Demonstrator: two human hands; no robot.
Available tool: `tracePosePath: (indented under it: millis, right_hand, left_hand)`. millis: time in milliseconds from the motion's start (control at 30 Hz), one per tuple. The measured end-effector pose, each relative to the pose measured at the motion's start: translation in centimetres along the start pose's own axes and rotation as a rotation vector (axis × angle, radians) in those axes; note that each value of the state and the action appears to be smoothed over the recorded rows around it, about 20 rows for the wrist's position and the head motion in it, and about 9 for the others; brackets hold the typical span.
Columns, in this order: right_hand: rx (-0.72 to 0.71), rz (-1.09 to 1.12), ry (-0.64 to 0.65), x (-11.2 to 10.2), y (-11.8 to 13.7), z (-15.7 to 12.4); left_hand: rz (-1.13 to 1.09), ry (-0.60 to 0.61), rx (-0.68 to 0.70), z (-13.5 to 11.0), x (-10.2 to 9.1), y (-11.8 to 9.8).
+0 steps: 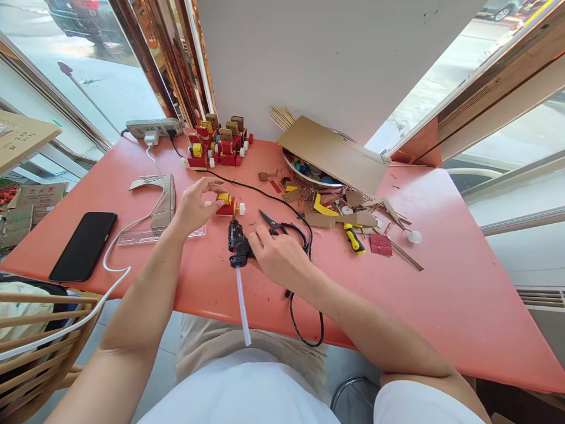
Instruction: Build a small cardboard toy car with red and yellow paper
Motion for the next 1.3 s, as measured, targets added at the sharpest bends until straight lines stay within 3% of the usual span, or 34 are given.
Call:
tracePosePath:
  millis: [133, 400, 700, 800, 967, 1033, 1100, 1233, 1300]
  right_hand:
    - [-0.077, 0.086, -0.087, 0.9, -0.3, -1.4]
    - [-0.071, 0.166, -0.027, 2.2, -0.6, -2.5]
    - [-0.089, 0.161, -0.090, 2.5, -0.9, -3.1]
    - [0.013, 0.195, -0.142, 2.1, -1.9, -3.6]
    - [0.417, 0.325, -0.290, 1.4, -5.3, -5.7]
    - [0.517, 0.335, -0.349, 1.4, -6.3, -6.8]
    - [0.529, 0.329, -0.372, 1.7, -6.6, -7.7]
    - [0.388, 0.307, -0.274, 2.8, -5.3, -8.1]
    - [0.398, 0.292, -0.264, 3.2, -4.9, -8.2]
  left_hand:
    - [-0.017, 0.011, -0.010, 0.0, -0.1, -0.1]
    - [-0.081, 0.053, -0.037, -0.1, -0.3, -0.3]
    - [-0.044, 0.060, -0.024, 0.1, -0.4, 0.1]
    - [-0.021, 0.045, -0.021, 0.1, -0.4, 0.3]
    - [0.018, 0.030, -0.010, 0.2, -0.3, 0.7]
    - [0.027, 0.029, -0.012, 0.3, -0.3, 0.8]
    - [0.032, 0.029, -0.018, 0.3, -0.2, 0.9]
    - [0.039, 0.025, -0.015, 0.3, 0.0, 0.7]
    - [0.031, 0.034, -0.007, 0.1, 0.0, 0.6]
Point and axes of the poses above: each hand's wrist, its own z-axis towards the middle knuckle, its own x-axis out of the palm, y = z × x, the point moved 3 cm from there along z, towards the middle knuckle, and after that the axes turned 11 degrees about y, right-handed, at the moved point
